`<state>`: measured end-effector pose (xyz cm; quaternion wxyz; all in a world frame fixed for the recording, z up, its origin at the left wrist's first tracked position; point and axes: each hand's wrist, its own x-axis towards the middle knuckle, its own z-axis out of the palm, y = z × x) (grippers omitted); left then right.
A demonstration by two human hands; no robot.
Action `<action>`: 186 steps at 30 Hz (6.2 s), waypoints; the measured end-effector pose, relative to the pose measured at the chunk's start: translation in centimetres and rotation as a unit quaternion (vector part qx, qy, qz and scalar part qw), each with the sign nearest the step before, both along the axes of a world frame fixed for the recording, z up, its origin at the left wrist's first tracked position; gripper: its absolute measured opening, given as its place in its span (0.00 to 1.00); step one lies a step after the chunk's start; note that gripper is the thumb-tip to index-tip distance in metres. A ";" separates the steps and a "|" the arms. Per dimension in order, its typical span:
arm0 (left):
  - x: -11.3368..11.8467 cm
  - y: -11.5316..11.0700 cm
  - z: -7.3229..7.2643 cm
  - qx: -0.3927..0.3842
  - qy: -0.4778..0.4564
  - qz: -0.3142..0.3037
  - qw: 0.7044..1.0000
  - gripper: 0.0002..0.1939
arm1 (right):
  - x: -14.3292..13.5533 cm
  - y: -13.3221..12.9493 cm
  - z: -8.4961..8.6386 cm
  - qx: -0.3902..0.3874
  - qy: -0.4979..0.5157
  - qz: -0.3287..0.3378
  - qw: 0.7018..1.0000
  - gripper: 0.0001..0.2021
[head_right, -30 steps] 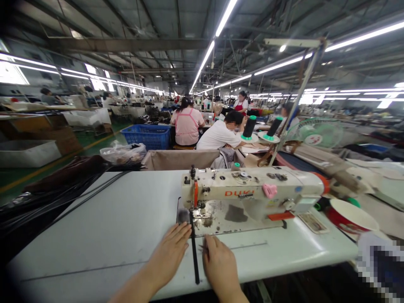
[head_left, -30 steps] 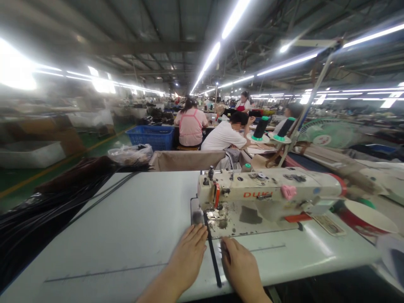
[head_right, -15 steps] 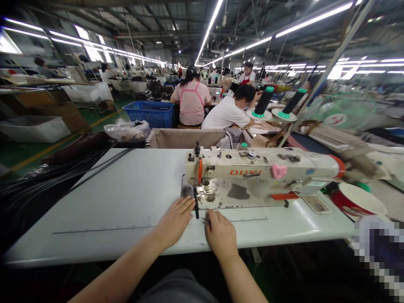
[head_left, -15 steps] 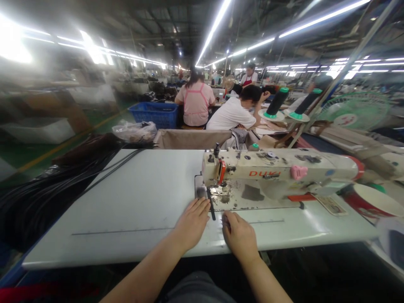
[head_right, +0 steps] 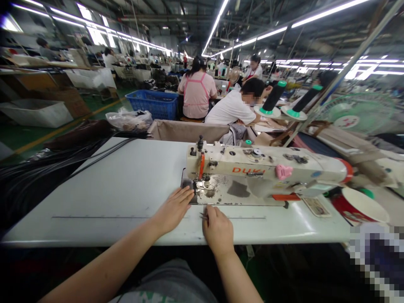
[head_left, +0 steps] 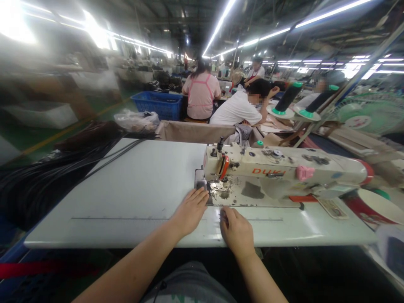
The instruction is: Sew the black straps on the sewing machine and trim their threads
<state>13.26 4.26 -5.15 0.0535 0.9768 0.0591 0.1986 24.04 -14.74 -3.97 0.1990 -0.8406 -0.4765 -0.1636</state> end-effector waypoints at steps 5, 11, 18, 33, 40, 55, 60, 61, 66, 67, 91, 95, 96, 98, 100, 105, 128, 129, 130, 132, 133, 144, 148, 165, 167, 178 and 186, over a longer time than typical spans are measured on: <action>0.6 1.0 0.1 -0.005 0.020 0.006 1.000 0.21 | 0.0 0.0 0.0 -0.001 0.000 -0.002 1.000 0.13; 1.3 1.9 1.7 -0.014 0.041 0.008 0.999 0.21 | -0.1 0.1 0.1 -0.006 -0.002 -0.004 1.000 0.13; 1.4 2.1 2.4 -0.045 0.050 0.020 0.998 0.30 | 0.0 0.0 0.1 -0.014 -0.001 -0.005 1.000 0.13; 6.5 8.0 1.3 -0.181 -0.002 -0.020 0.983 0.16 | -0.1 0.0 0.3 -0.007 0.002 -0.005 1.000 0.12; 9.4 9.2 1.4 -0.173 -0.009 -0.055 0.983 0.17 | 0.0 0.0 0.1 0.003 0.003 -0.012 1.000 0.14; 8.8 9.8 1.0 -0.192 0.018 -0.039 0.981 0.16 | -0.1 0.0 0.3 -0.006 0.009 -0.016 1.000 0.11; 7.1 9.8 1.6 -0.190 0.013 -0.036 0.981 0.07 | -0.1 0.0 0.3 0.000 0.014 -0.018 1.000 0.11; 6.8 9.7 1.7 -0.191 0.013 -0.032 0.981 0.05 | -0.1 0.0 0.3 0.001 0.013 -0.018 1.000 0.11; 6.1 8.9 2.0 -0.208 0.006 -0.005 0.978 0.05 | -0.2 0.1 0.4 0.000 0.014 -0.018 1.000 0.09; 6.1 8.7 2.0 -0.212 0.005 -0.001 0.977 0.05 | -0.2 0.1 0.4 0.000 0.012 -0.018 1.000 0.09; 4.2 1.1 3.2 -0.299 0.057 0.171 0.937 0.09 | -0.4 0.1 0.6 -0.012 0.024 -0.024 0.999 0.11; 4.0 -0.6 4.3 -0.286 0.095 0.190 0.934 0.12 | -0.4 0.1 0.6 -0.013 0.029 -0.024 0.999 0.12; 4.0 -1.0 4.6 -0.281 0.109 0.192 0.934 0.14 | -0.4 0.2 0.6 -0.014 0.031 -0.024 0.999 0.11; 3.9 -1.7 5.3 -0.274 0.133 0.191 0.933 0.17 | -0.4 0.2 0.6 -0.014 0.033 -0.023 0.999 0.11; 3.8 -2.2 5.7 -0.273 0.149 0.187 0.932 0.20 | -0.4 0.1 0.6 -0.010 0.038 -0.020 0.999 0.11; 3.0 -3.0 6.5 -0.267 0.194 0.170 0.928 0.26 | -0.2 -0.3 0.3 0.027 0.071 -0.002 0.997 0.14; 0.5 -2.2 1.1 -0.012 0.076 -0.039 0.996 0.13 | 1.5 -21.2 -4.8 0.310 0.384 -0.405 0.770 0.29; 0.5 -2.2 0.6 -0.004 0.072 -0.045 0.996 0.14 | 2.0 -23.0 -4.9 0.307 0.370 -0.437 0.760 0.26; 0.4 -2.1 0.2 0.005 0.071 -0.049 0.996 0.15 | 2.4 -24.7 -4.9 0.303 0.356 -0.467 0.750 0.22; 0.2 -1.9 -0.6 0.018 0.076 -0.052 0.996 0.17 | 3.2 -27.8 -4.7 0.295 0.332 -0.522 0.728 0.16; 0.2 -1.7 -1.0 0.021 0.078 -0.051 0.995 0.17 | 3.6 -29.1 -4.6 0.292 0.323 -0.548 0.714 0.14; 0.8 0.1 -4.4 0.002 0.041 -0.065 0.997 0.19 | 6.6 -35.3 -4.3 0.250 0.251 -0.722 0.594 0.19; 0.9 -0.1 -4.5 0.009 0.039 -0.059 0.997 0.18 | 7.2 -36.0 -4.1 0.233 0.268 -0.718 0.599 0.16; 0.9 -2.5 -3.2 0.038 -0.053 -0.025 0.998 0.13 | -0.3 -24.2 -12.0 0.323 0.489 -0.553 0.592 0.10; 0.8 -2.5 -3.1 0.040 -0.050 -0.027 0.998 0.13 | 1.3 -25.7 -10.7 0.354 0.477 -0.556 0.581 0.11; 0.3 -3.1 -2.2 0.057 -0.066 -0.028 0.996 0.14 | 3.5 -26.7 -7.8 0.430 0.443 -0.543 0.569 0.13; 0.3 -2.3 -1.8 0.082 -0.038 -0.049 0.995 0.14 | 1.6 -25.1 -8.3 0.398 0.521 -0.490 0.574 0.13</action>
